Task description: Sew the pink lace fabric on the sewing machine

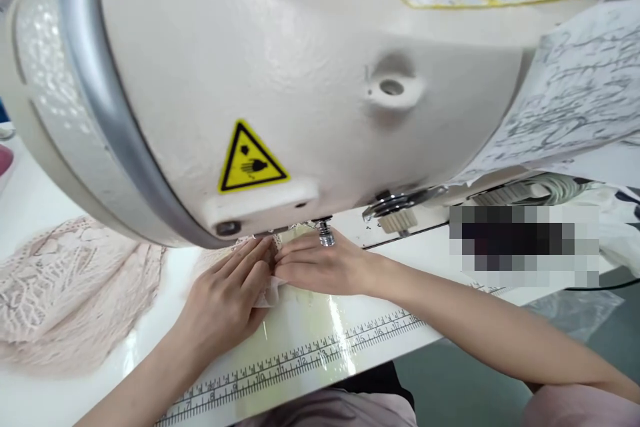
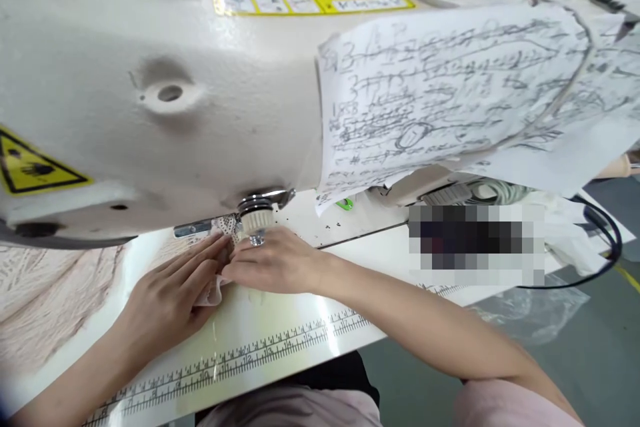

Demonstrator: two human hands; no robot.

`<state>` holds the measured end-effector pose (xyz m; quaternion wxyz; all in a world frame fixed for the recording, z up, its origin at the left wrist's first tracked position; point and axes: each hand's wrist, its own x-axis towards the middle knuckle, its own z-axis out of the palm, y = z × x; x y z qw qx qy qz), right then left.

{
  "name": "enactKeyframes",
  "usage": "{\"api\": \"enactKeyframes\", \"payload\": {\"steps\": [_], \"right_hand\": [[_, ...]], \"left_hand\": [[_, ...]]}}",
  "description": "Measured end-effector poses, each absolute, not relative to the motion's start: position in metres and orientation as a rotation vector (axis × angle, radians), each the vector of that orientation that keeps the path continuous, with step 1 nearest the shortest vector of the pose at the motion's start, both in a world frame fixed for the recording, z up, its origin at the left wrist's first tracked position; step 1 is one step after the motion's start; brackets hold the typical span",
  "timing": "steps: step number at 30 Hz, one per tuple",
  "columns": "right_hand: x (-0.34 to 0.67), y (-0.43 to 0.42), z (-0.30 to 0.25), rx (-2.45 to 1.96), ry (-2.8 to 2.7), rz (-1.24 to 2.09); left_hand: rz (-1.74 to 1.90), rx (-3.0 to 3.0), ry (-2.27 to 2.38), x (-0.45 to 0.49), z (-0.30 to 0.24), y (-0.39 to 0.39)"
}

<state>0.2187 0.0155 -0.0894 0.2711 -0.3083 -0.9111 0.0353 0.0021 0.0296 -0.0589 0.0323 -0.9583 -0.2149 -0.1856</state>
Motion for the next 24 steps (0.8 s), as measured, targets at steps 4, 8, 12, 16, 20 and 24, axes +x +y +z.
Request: {"api": "enactKeyframes", "payload": {"steps": [4, 8, 12, 16, 20, 24], "right_hand": [[0.218, 0.015, -0.088, -0.870, -2.464, 0.166], [0.217, 0.015, -0.087, -0.892, -2.497, 0.228], [0.216, 0.014, -0.084, -0.926, -2.491, 0.196], [0.218, 0.012, -0.079, -0.961, -2.485, 0.136], [0.222, 0.012, -0.076, -0.993, -2.475, 0.089], [0.224, 0.014, -0.075, -1.005, -2.490, 0.091]], "left_hand": [[-0.557, -2.936, -0.679, 0.004, -0.058, 0.029], [-0.561, -2.920, -0.683, 0.004, -0.057, 0.029], [-0.551, -2.917, -0.696, 0.004, -0.058, 0.029], [-0.537, -2.927, -0.703, 0.005, -0.058, 0.029], [-0.546, -2.934, -0.690, 0.006, -0.059, 0.028], [-0.532, -2.934, -0.688, 0.006, -0.060, 0.028]]}}
